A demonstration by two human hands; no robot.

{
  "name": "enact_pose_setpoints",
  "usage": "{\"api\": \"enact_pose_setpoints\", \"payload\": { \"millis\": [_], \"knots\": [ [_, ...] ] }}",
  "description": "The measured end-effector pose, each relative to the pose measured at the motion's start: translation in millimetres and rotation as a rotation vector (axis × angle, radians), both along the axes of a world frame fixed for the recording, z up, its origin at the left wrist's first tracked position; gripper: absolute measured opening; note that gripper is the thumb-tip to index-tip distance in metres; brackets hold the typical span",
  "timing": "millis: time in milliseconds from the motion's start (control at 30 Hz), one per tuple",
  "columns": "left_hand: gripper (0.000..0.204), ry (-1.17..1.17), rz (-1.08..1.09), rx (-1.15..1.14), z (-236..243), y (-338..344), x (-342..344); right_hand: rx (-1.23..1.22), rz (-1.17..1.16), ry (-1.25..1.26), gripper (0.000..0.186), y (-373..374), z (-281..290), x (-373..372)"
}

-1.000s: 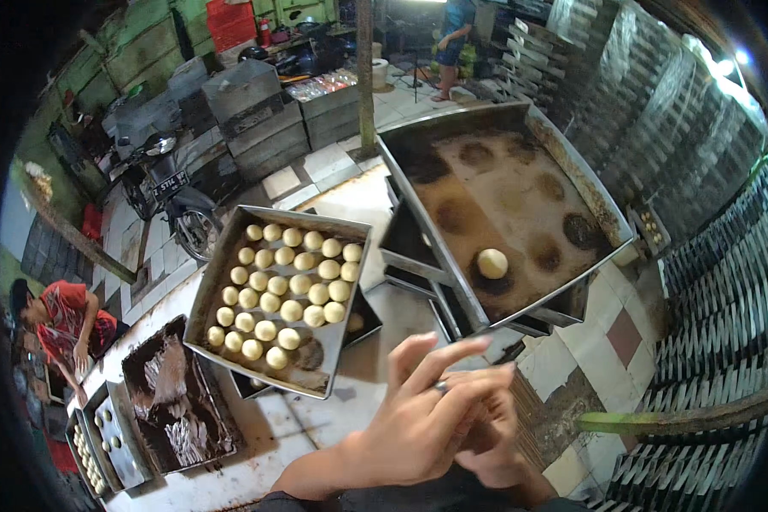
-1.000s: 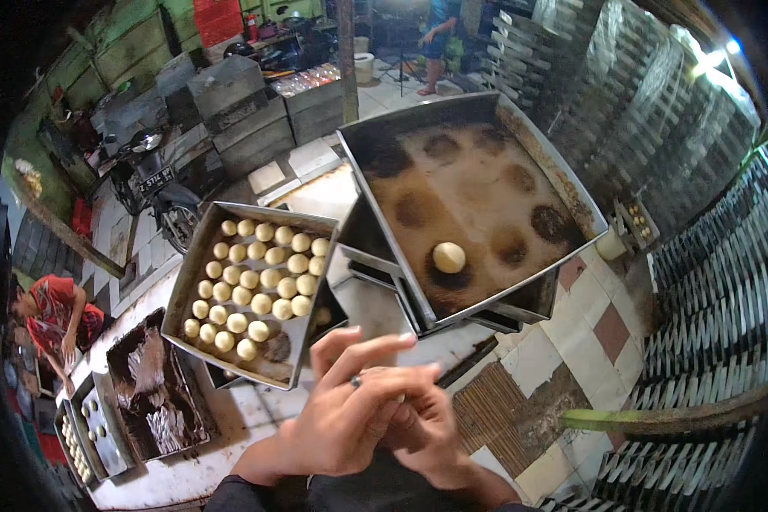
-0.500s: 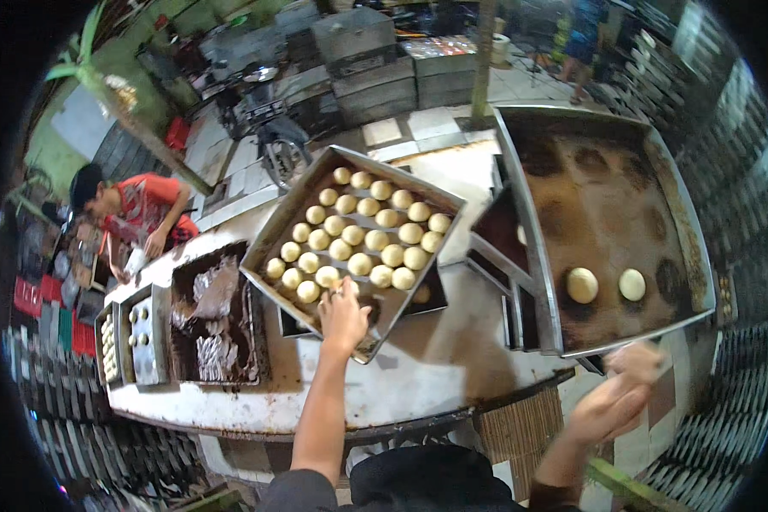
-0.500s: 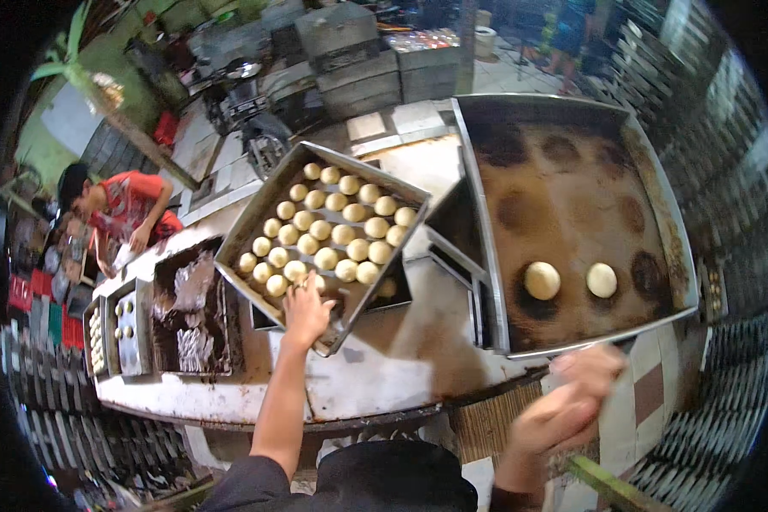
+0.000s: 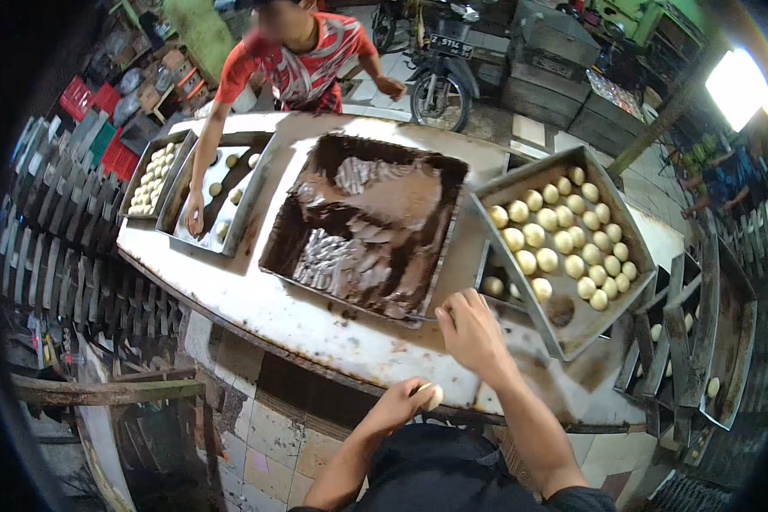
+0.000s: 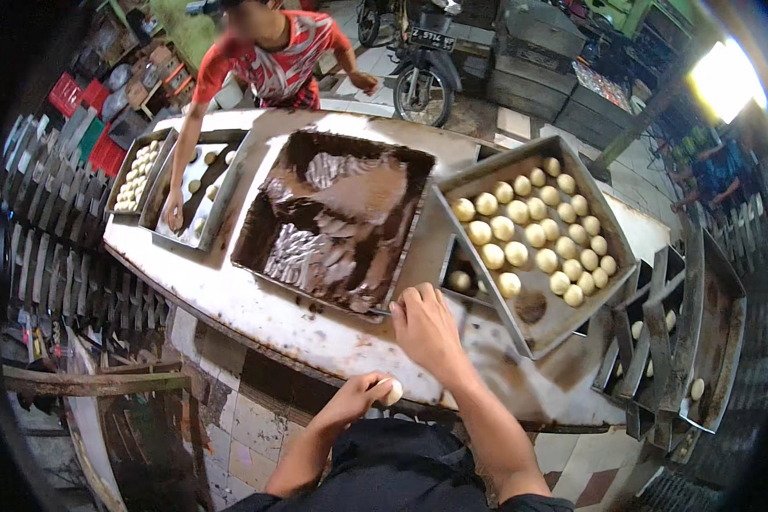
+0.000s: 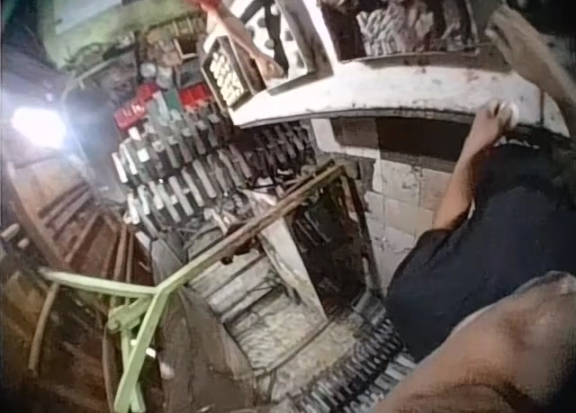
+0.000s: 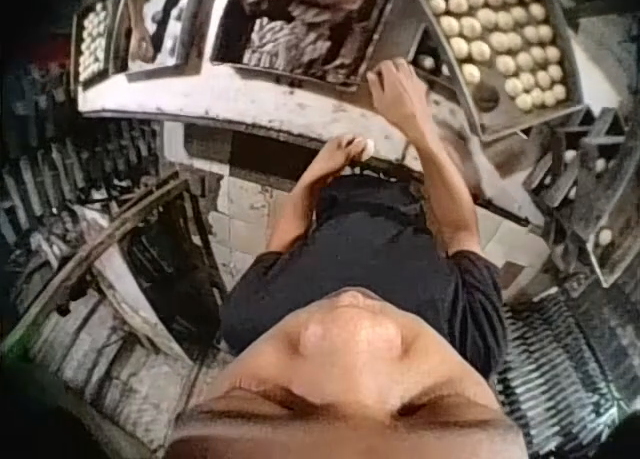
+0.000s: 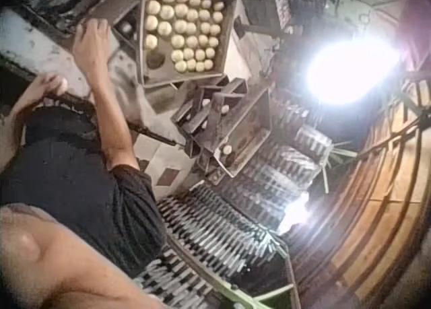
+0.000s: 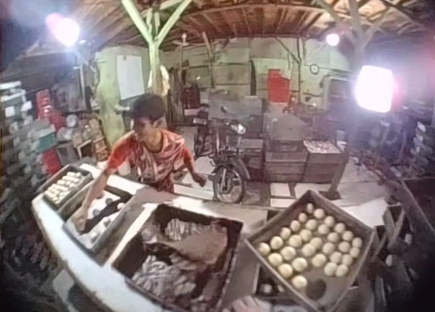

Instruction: Fill dough balls with chocolate paste and place them onto baking trays.

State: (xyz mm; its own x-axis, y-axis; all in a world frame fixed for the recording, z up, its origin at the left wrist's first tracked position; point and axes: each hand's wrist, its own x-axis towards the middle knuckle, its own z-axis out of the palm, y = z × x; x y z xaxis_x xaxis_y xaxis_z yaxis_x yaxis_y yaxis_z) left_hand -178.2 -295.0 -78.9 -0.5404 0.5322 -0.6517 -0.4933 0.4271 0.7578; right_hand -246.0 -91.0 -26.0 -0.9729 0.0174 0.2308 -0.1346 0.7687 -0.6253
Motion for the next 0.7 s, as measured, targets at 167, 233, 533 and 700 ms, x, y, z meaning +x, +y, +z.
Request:
{"api": "enact_pose_setpoints", "payload": {
  "millis": [167,233,533,700],
  "knots": [
    [0.043,-0.155,0.442,0.317,-27,-102,-5,0.585,0.138,-0.584,0.017,-67,-21,-64],
    [0.039,-0.135,0.604,0.503,-22,-121,-35,0.752,0.346,-0.485,0.013,-78,-29,-83],
    [0.03,-0.099,0.825,0.588,-19,-171,-86,0.615,0.54,-0.229,0.014,-131,-48,-118],
    [0.031,-0.12,0.931,0.603,-26,-196,-61,0.669,0.548,-0.444,0.015,-108,-40,-114]
  ]
}}
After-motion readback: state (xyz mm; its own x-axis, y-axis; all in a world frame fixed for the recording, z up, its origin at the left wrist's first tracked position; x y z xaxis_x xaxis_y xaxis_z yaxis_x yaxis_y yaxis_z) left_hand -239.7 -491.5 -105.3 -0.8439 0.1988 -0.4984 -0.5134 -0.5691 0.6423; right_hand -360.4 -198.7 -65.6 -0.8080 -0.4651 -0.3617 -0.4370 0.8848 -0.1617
